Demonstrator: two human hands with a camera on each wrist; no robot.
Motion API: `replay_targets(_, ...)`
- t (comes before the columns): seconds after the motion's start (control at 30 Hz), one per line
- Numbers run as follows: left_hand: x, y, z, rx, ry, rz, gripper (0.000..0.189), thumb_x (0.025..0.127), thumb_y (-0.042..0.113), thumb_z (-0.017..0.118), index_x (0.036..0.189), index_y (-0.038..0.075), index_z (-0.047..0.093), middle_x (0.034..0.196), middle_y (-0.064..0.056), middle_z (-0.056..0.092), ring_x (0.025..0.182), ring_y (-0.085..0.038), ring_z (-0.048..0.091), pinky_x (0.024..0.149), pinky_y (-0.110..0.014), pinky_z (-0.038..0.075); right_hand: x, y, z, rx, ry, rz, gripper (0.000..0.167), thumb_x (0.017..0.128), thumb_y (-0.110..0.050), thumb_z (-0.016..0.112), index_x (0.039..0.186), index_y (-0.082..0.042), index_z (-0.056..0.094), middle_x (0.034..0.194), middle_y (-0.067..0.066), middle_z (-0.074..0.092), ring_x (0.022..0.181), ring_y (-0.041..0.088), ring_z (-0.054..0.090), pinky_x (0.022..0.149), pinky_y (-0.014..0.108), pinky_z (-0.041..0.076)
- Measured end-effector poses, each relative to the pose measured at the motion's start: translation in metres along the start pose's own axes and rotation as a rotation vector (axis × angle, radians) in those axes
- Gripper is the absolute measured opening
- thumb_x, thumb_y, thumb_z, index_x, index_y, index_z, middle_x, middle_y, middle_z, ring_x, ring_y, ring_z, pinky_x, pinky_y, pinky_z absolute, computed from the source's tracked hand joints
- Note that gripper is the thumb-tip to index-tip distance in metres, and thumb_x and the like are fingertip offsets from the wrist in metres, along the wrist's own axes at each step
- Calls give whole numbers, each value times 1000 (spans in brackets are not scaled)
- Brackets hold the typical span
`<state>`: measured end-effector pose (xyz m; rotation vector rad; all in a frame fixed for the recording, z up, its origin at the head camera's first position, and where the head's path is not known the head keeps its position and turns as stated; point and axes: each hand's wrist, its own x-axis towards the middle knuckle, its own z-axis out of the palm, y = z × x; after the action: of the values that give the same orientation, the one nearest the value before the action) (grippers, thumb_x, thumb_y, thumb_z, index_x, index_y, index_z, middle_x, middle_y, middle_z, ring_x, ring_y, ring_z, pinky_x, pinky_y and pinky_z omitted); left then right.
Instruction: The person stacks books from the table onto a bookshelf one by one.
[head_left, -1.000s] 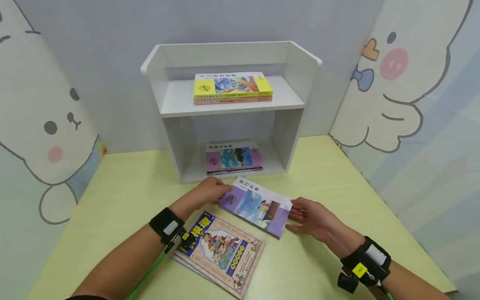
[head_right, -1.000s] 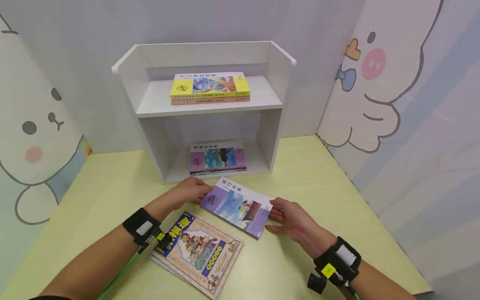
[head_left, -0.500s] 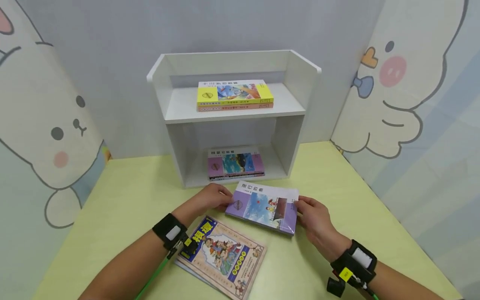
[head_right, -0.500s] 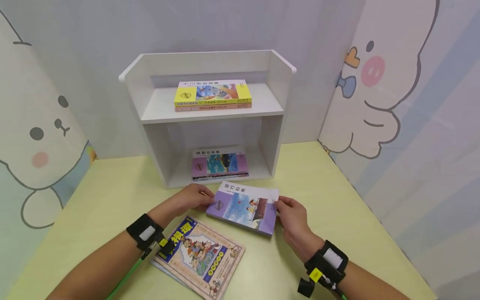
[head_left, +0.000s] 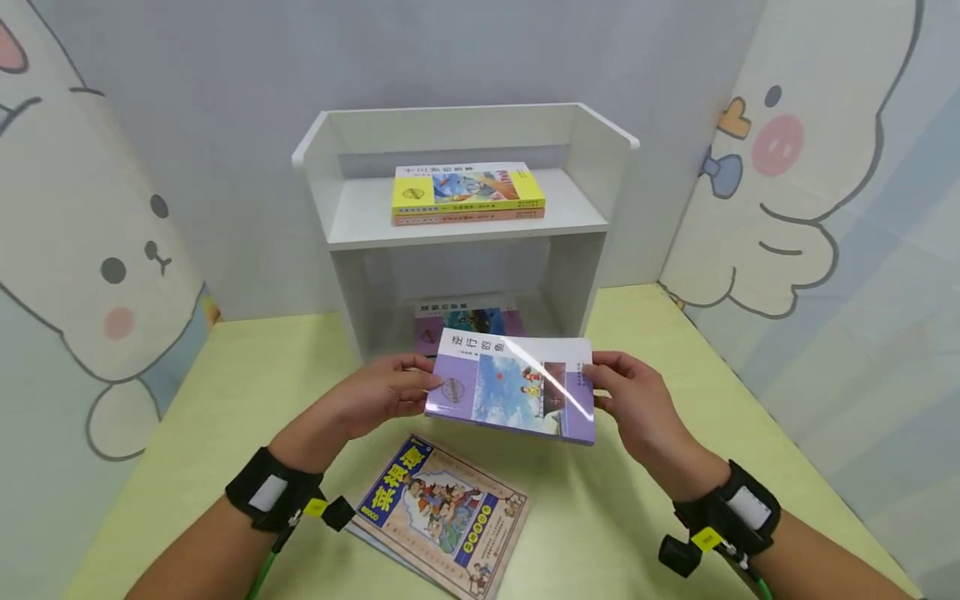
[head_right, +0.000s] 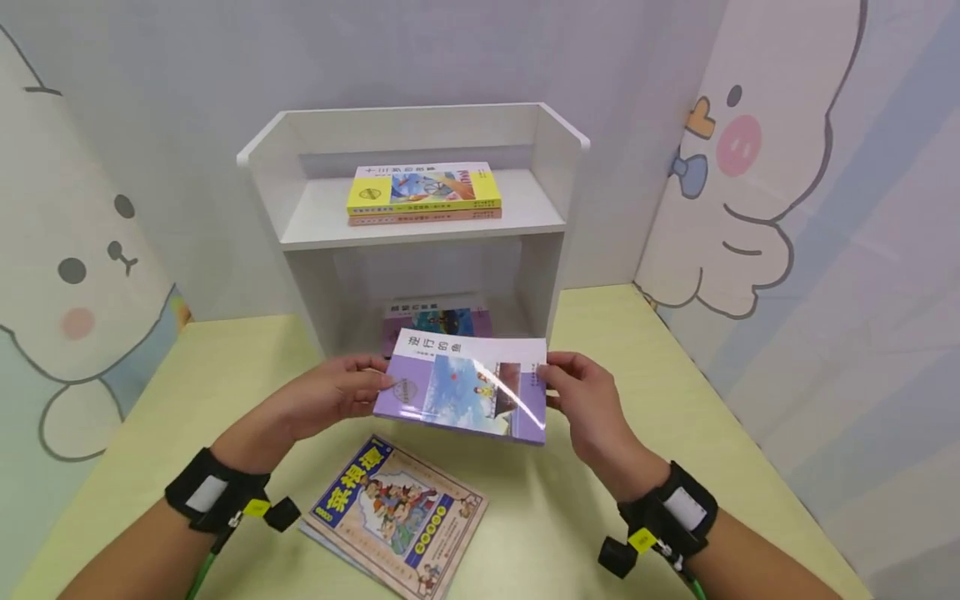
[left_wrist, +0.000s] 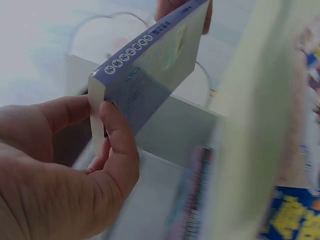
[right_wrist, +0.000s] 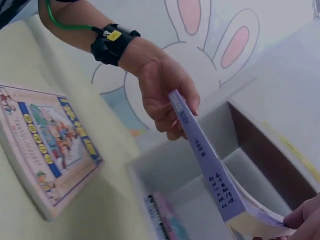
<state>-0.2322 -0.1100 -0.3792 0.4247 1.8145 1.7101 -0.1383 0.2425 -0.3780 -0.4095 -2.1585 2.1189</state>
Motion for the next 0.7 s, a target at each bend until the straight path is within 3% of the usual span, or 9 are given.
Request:
replay_targets(0.2,-33,69,-8,-26,32,128,27,113,9,61,135,-6,56,117,-10,73,97,-18,76,88,-29,63,9,-72,5,82,-109,-116,29,112,-23,67,130,0,62,120,6,63,103,18,62,86,25,58)
replay_targets(0.37,-38,125,-19,-36,103,187,25,114,13,62,134,-2,59,120,-8,77,100,-18,77,87,-25,62,32,-134,14,200,-191,-154,24,113,-24,67,122,-2,65,116,7,60,103,19,57,83,23,56)
replay_targets(0.53,-23,168,-31,-43,209,222,28,112,20,68,132,0,67,117,-6,79,99,-18,72,84,-22,60,65,-182,27,191,-171,-195,26,113,-25,65,125,-2,65,119,8,57,106,19,53,80,21,52)
replay_targets(0.7,11,195,-38,0,315,244,34,112,23,67,135,-1,67,122,-9,72,102,-20,63,82,-21,56,105,-213,38,218,-107,-136,28,112,-25,68,130,-4,67,125,9,59,111,20,56,81,22,56)
